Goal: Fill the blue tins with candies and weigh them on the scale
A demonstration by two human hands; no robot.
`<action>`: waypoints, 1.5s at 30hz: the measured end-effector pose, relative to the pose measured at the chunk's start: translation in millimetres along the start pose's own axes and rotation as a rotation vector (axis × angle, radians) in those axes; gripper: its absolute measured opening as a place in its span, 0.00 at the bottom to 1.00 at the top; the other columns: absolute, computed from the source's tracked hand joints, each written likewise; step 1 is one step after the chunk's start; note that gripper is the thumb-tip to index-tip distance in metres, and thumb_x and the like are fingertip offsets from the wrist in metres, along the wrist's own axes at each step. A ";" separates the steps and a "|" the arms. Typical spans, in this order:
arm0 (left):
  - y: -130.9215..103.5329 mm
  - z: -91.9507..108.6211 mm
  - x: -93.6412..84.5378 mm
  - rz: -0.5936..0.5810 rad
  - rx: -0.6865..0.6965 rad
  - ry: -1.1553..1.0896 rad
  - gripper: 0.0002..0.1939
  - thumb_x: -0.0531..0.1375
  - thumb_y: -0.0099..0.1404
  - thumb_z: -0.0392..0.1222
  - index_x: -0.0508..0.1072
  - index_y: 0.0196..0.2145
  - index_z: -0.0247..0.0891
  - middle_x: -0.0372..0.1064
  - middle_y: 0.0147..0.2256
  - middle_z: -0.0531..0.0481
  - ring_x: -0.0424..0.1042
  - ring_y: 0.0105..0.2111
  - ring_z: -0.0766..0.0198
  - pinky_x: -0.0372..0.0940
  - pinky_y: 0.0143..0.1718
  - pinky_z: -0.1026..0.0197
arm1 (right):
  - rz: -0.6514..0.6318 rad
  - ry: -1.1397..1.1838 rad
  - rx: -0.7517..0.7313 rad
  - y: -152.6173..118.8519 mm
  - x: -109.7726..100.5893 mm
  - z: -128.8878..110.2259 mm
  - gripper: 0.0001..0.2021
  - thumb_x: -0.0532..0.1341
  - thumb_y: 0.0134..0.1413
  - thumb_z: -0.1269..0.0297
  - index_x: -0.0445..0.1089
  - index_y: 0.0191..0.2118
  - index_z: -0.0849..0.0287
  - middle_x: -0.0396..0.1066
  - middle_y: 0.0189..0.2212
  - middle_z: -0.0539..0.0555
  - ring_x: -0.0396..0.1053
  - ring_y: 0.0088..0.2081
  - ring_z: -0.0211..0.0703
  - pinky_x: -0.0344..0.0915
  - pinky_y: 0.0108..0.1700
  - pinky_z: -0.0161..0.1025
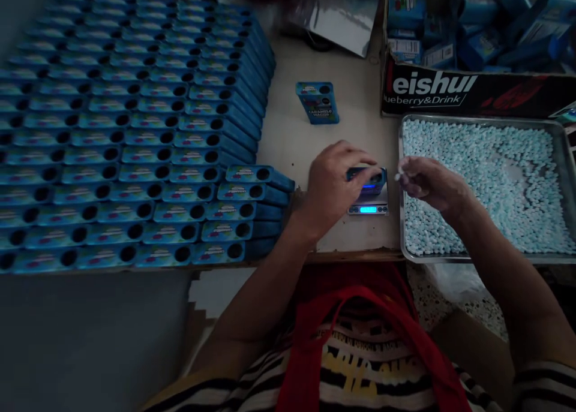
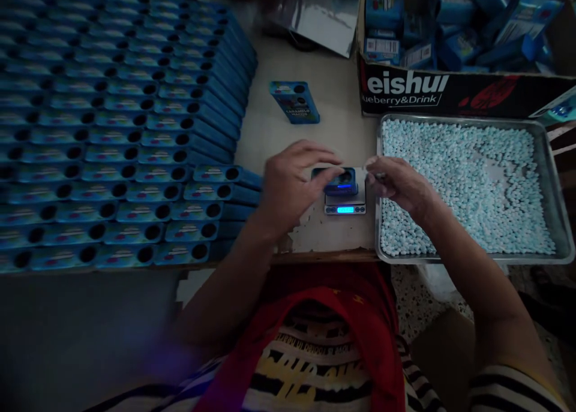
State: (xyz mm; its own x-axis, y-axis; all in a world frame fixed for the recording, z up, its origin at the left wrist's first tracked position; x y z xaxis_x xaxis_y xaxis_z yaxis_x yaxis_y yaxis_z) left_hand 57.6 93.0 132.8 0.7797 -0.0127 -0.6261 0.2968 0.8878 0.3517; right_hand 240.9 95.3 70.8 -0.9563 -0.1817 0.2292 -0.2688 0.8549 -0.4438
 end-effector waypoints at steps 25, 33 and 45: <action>13.7 -34.7 -1.9 -0.466 0.171 0.133 0.03 0.73 0.66 0.42 0.85 0.37 0.43 0.77 0.42 0.46 0.76 0.47 0.51 0.71 0.56 0.49 | 0.216 0.019 -0.075 -12.1 -20.2 14.2 0.17 0.77 0.40 0.58 0.71 0.31 0.57 0.65 0.25 0.45 0.55 0.24 0.30 0.49 0.26 0.32; 33.9 -20.3 9.2 -0.410 0.077 0.053 0.04 0.72 0.67 0.43 0.85 0.38 0.41 0.75 0.44 0.47 0.75 0.47 0.53 0.71 0.54 0.52 | 0.188 -0.030 -0.159 -8.0 -15.6 5.6 0.19 0.78 0.42 0.52 0.72 0.33 0.56 0.63 0.24 0.44 0.53 0.24 0.32 0.45 0.27 0.34; 99.2 -80.3 -60.0 -0.280 0.053 0.341 0.17 0.72 0.68 0.48 0.82 0.51 0.39 0.78 0.51 0.42 0.77 0.53 0.48 0.71 0.60 0.46 | 0.118 -1.307 -0.328 15.0 27.0 -8.5 0.16 0.75 0.57 0.57 0.79 0.49 0.57 0.72 0.28 0.51 0.67 0.30 0.45 0.51 0.34 0.39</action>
State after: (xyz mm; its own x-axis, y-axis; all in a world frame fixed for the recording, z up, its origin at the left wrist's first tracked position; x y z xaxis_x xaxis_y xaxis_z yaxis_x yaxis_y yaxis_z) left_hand -3.9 218.8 149.3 0.4413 -0.0890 -0.8929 0.5052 0.8471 0.1652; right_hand 212.1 107.4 77.7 -0.4303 -0.2685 -0.8618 -0.3137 0.9397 -0.1361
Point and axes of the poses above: each hand's wrist, its own y-axis towards the middle knuckle, its own x-axis out of the palm, z = x × y, the point moved 9 cm from there along y, towards the middle knuckle
